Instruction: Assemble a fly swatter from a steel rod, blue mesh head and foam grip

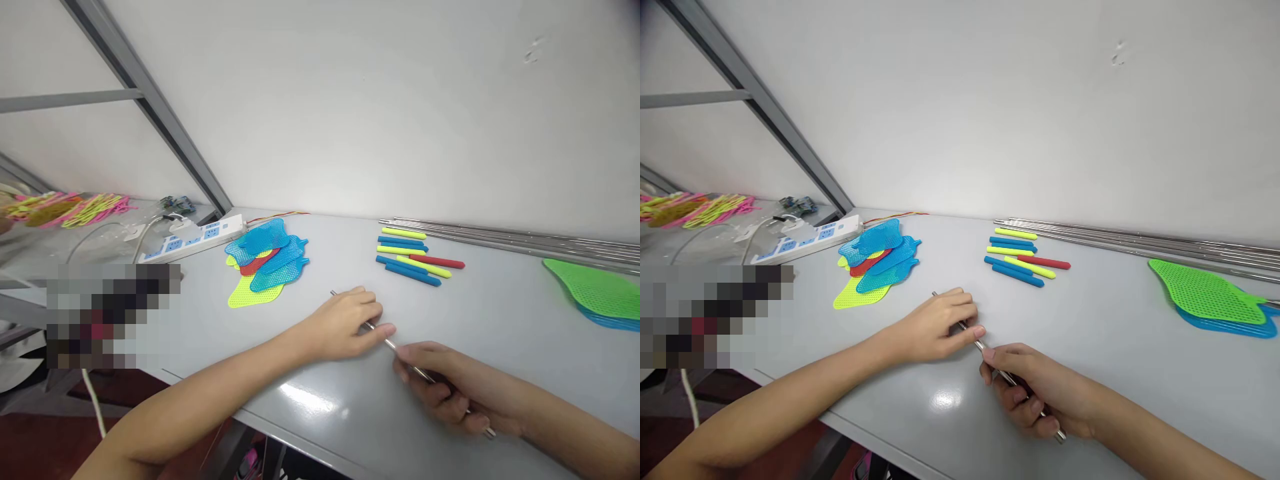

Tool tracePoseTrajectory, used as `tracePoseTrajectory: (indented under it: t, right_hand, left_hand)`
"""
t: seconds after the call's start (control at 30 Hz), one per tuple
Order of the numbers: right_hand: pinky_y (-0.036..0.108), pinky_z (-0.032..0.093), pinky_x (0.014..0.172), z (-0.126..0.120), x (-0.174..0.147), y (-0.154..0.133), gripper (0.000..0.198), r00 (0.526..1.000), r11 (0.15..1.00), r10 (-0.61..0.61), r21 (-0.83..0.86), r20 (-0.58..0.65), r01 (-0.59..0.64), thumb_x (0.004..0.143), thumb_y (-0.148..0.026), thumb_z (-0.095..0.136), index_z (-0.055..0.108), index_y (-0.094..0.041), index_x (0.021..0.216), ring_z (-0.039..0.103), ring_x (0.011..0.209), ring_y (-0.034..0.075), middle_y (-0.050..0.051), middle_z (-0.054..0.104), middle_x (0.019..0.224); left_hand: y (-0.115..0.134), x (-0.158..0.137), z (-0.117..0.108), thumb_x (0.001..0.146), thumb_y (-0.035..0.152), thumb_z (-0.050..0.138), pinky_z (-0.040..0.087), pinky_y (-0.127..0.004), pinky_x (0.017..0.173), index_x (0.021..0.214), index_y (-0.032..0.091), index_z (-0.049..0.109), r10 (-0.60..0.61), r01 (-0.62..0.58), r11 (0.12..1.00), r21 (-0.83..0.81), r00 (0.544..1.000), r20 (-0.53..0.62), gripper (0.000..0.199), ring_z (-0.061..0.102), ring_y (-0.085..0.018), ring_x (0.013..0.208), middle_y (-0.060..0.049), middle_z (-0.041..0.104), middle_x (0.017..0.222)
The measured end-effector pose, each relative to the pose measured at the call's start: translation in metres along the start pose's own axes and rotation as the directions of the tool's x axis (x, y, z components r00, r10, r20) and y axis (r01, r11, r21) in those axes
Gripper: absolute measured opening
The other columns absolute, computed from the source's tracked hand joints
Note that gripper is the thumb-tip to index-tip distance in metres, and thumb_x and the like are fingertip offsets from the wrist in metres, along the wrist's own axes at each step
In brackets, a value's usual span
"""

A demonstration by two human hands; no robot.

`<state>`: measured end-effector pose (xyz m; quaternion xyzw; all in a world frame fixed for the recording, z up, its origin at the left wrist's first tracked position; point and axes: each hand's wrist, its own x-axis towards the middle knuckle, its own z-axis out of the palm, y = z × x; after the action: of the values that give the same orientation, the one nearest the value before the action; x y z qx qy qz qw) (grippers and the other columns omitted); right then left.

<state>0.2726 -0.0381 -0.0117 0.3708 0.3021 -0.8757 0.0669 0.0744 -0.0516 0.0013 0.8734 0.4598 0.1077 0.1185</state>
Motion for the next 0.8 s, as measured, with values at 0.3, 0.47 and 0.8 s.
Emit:
tracePoseTrajectory:
  t: [0.3, 0.47, 0.8]
  right_hand:
    - [0.011, 0.010, 0.028, -0.011, -0.006, -0.012, 0.029, 0.995, 0.997, -0.062, 0.051, 0.075, 0.058, 0.081, -0.038, 0.044, 0.055, -0.019, 0.099, 0.020, 0.035, 0.002, -0.007, 0.028, 0.052]
    - [0.012, 0.017, 0.030, -0.014, -0.005, -0.014, 0.033, 0.980, 0.978, -0.193, 0.095, 0.046, 0.188, 0.081, -0.033, 0.047, 0.051, -0.019, 0.110, 0.030, 0.038, 0.003, -0.005, 0.034, 0.055]
    - [0.016, 0.029, 0.039, -0.018, -0.009, -0.022, 0.028, 0.918, 0.899, -0.395, 0.224, 0.044, 0.376, 0.082, -0.023, 0.046, 0.050, -0.022, 0.110, 0.045, 0.056, 0.008, 0.003, 0.050, 0.081]
  left_hand:
    - [-0.020, 0.004, -0.014, 0.086, 0.041, 0.037, 0.034, -0.025, 0.073, 0.075, 0.016, 0.051, 0.066, -0.071, 0.993, 0.092, 0.997, 0.049, 0.031, 0.044, -0.014, 0.073, -0.001, 0.048, 0.076]
    - [-0.026, 0.005, -0.010, 0.087, 0.041, 0.034, 0.034, -0.024, 0.072, 0.076, 0.016, 0.049, 0.001, -0.004, 0.996, 0.092, 0.999, 0.037, 0.031, 0.046, -0.013, 0.073, -0.001, 0.050, 0.074]
    - [-0.036, 0.004, -0.011, 0.085, 0.046, 0.035, 0.033, -0.026, 0.064, 0.068, 0.016, 0.048, -0.116, 0.117, 0.991, 0.073, 0.993, -0.007, 0.037, 0.046, -0.016, 0.067, -0.001, 0.049, 0.066]
